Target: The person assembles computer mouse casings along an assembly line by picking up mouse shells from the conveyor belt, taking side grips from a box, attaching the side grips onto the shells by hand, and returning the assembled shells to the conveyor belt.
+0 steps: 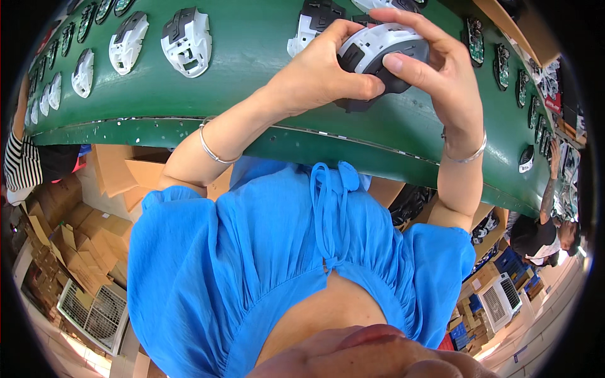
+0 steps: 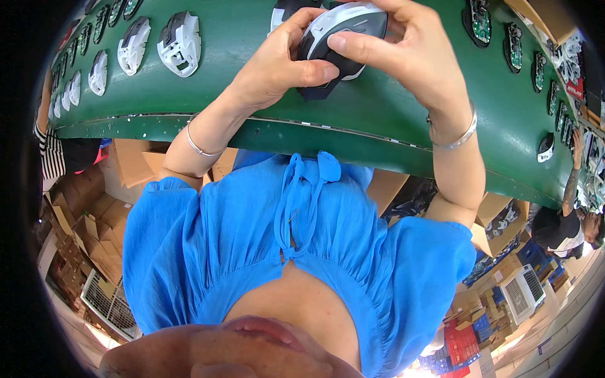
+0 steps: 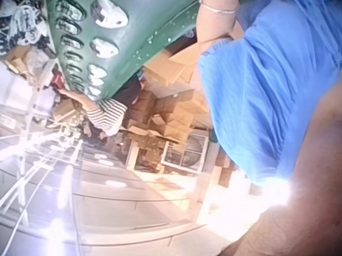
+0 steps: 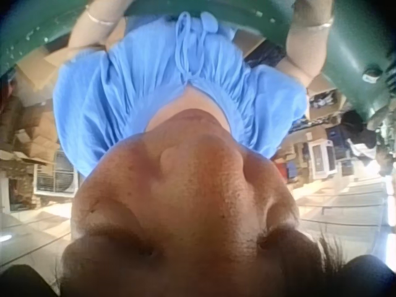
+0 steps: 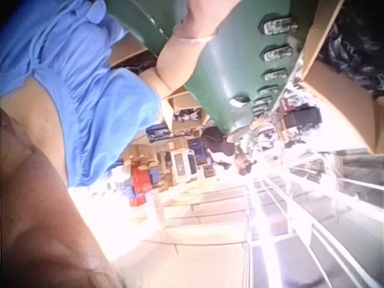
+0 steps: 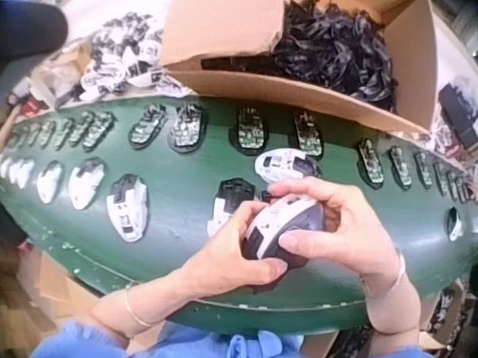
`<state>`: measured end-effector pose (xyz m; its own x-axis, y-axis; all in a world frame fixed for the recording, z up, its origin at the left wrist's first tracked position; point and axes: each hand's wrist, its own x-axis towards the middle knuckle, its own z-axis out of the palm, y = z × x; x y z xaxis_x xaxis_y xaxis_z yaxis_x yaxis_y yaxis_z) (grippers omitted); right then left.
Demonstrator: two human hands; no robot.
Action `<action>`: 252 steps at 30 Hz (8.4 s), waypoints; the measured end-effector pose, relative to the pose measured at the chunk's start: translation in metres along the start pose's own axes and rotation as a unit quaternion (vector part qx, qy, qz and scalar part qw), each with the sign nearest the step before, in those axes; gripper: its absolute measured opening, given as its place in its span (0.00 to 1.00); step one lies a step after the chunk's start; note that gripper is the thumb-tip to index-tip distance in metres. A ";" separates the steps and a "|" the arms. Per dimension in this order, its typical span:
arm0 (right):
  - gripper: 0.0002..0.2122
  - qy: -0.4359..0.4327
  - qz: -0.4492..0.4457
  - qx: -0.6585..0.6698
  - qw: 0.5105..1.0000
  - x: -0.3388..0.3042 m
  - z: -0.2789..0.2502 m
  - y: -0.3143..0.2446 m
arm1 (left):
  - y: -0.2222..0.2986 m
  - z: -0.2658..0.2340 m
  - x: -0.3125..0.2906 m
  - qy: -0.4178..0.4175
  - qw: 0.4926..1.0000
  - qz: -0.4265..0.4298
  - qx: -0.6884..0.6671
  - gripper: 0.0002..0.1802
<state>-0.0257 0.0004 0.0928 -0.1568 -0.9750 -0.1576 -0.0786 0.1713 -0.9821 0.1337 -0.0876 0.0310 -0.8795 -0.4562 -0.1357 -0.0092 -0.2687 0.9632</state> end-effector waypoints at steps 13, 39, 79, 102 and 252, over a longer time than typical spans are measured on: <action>0.24 0.107 0.009 0.139 0.984 -0.010 0.002 -0.010 | 0.004 -0.001 -0.003 0.046 0.997 0.059 0.037 0.40; 0.34 0.030 -0.116 -0.075 0.990 -0.050 -0.010 0.075 | -0.002 0.002 -0.005 -0.065 0.938 0.176 0.290 0.35; 0.32 0.078 -0.074 0.235 0.966 -0.053 0.061 0.064 | -0.001 -0.008 -0.021 0.072 0.801 0.356 0.475 0.32; 0.32 0.614 0.249 -0.416 0.623 -0.172 -0.163 0.118 | -0.014 -0.032 0.017 -0.119 0.689 0.365 0.614 0.23; 0.06 0.131 0.043 0.185 0.973 0.004 0.069 0.016 | 0.006 -0.053 -0.037 0.040 0.980 0.039 -0.190 0.24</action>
<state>0.0405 -0.0106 0.0693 -0.3971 -0.8812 -0.2565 0.2981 0.1404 -0.9441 0.1919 -0.1174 0.0297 -0.8296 -0.5498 -0.0974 0.2479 -0.5191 0.8179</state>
